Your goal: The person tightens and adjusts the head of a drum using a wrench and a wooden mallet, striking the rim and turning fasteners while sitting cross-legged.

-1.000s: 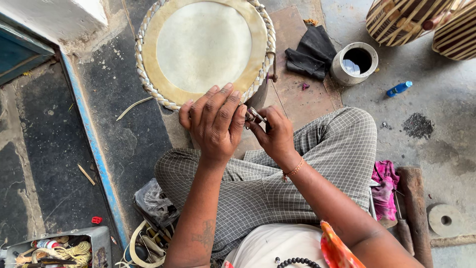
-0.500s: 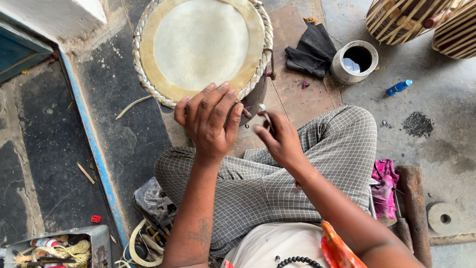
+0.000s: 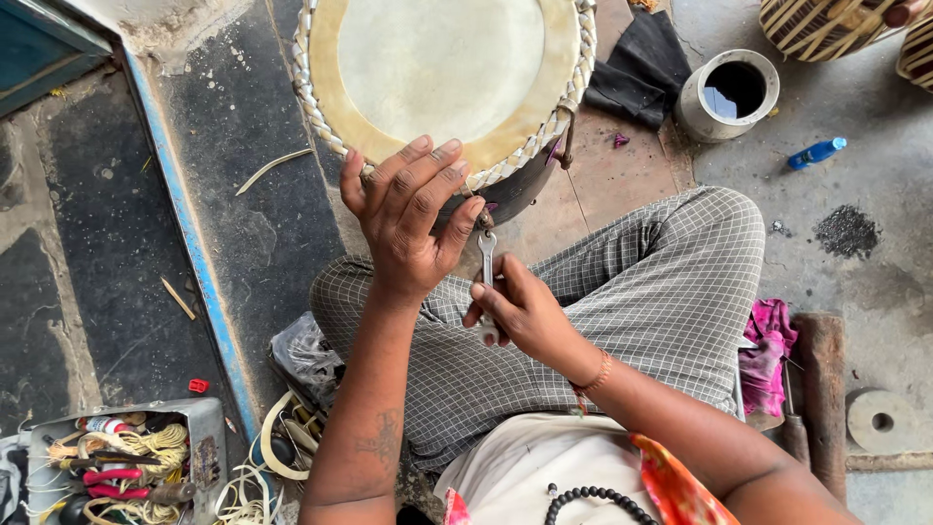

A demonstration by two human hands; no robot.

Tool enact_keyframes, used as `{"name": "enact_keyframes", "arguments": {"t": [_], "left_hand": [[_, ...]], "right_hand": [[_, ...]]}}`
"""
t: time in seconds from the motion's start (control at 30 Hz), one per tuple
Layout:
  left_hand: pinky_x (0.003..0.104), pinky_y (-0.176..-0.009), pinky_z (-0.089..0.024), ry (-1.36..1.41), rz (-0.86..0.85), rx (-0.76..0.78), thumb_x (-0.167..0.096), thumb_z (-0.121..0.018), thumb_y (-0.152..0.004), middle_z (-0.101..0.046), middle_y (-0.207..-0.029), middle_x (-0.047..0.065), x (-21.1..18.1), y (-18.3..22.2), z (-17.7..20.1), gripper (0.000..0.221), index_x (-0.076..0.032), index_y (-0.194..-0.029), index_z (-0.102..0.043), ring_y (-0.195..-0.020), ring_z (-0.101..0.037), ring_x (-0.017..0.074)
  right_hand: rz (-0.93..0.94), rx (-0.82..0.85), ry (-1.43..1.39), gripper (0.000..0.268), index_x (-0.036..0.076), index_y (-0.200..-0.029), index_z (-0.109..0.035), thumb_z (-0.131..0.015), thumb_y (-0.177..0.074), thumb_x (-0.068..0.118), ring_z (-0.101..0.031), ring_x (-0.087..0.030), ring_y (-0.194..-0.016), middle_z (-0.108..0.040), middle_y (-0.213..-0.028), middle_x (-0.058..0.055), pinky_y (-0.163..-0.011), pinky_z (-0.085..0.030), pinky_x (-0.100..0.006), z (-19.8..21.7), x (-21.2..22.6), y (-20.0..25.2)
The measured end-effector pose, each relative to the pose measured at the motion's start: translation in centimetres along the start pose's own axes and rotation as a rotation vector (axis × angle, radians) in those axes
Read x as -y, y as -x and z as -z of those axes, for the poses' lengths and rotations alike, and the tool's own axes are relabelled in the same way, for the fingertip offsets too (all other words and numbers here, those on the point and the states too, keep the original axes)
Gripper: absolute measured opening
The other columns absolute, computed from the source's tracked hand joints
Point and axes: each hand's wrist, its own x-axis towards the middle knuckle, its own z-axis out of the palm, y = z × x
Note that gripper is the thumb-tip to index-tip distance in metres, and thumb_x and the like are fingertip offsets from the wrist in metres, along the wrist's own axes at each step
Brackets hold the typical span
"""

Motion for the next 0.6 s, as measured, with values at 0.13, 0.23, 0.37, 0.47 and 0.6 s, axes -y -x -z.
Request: {"name": "enact_keyframes", "arguments": {"t": [0.13,0.23,0.37,0.47,0.6], "left_hand": [[0.049,-0.127,-0.013,0.016,0.003,-0.026,-0.041,-0.067,-0.104,-0.071,-0.127,-0.005,0.2,0.2,-0.4,0.025,-0.022,-0.119,-0.066,-0.132,-0.058,0.0187],[0.047,-0.126,-0.014,0.048,0.002,-0.042,-0.042,-0.068,-0.104,-0.072,-0.128,-0.005,0.4,0.3,-0.5,0.026,-0.022,-0.12,-0.064,-0.131,-0.059,0.0194],[0.047,-0.126,-0.013,0.041,-0.028,-0.064,-0.044,-0.069,-0.104,-0.071,-0.127,-0.005,0.8,0.1,-0.9,0.027,-0.022,-0.119,-0.061,-0.131,-0.057,0.0188],[0.046,-0.126,-0.011,0.062,-0.039,-0.068,-0.044,-0.069,-0.104,-0.071,-0.127,-0.006,1.0,0.3,-1.2,0.026,-0.024,-0.117,-0.06,-0.13,-0.056,0.0175],[0.045,-0.125,-0.011,0.059,-0.064,-0.047,-0.043,-0.07,-0.103,-0.071,-0.126,-0.007,1.1,0.4,-1.0,0.025,-0.023,-0.115,-0.061,-0.128,-0.056,0.0171]], "right_hand": [[0.055,-0.034,-0.153,0.021,0.004,-0.111,-0.044,-0.056,-0.102,0.017,-0.069,-0.016,-0.054,-0.073,-0.082,-0.01,-0.042,-0.051,-0.025,-1.4,-0.3,-1.9],[0.059,-0.023,-0.287,0.024,0.006,-0.116,-0.043,-0.056,-0.1,0.017,-0.073,-0.017,-0.064,-0.07,-0.086,-0.008,-0.049,-0.059,-0.027,-2.1,-0.5,-3.4],[0.019,-0.045,-0.198,0.027,0.007,-0.122,-0.057,-0.06,-0.101,0.023,-0.064,-0.011,-0.074,-0.063,-0.086,0.001,-0.063,-0.055,-0.026,-1.0,-0.4,-3.4],[-0.242,0.029,0.098,0.028,0.011,-0.115,-0.07,-0.066,-0.095,0.029,-0.048,-0.012,-0.061,-0.055,-0.07,0.002,-0.057,-0.041,-0.029,5.5,1.2,-2.9],[-0.209,0.342,0.239,0.036,0.0,-0.104,-0.075,-0.065,-0.101,0.035,-0.041,-0.011,-0.059,-0.051,-0.067,0.0,-0.054,-0.034,-0.027,12.6,4.3,-7.0]]}}
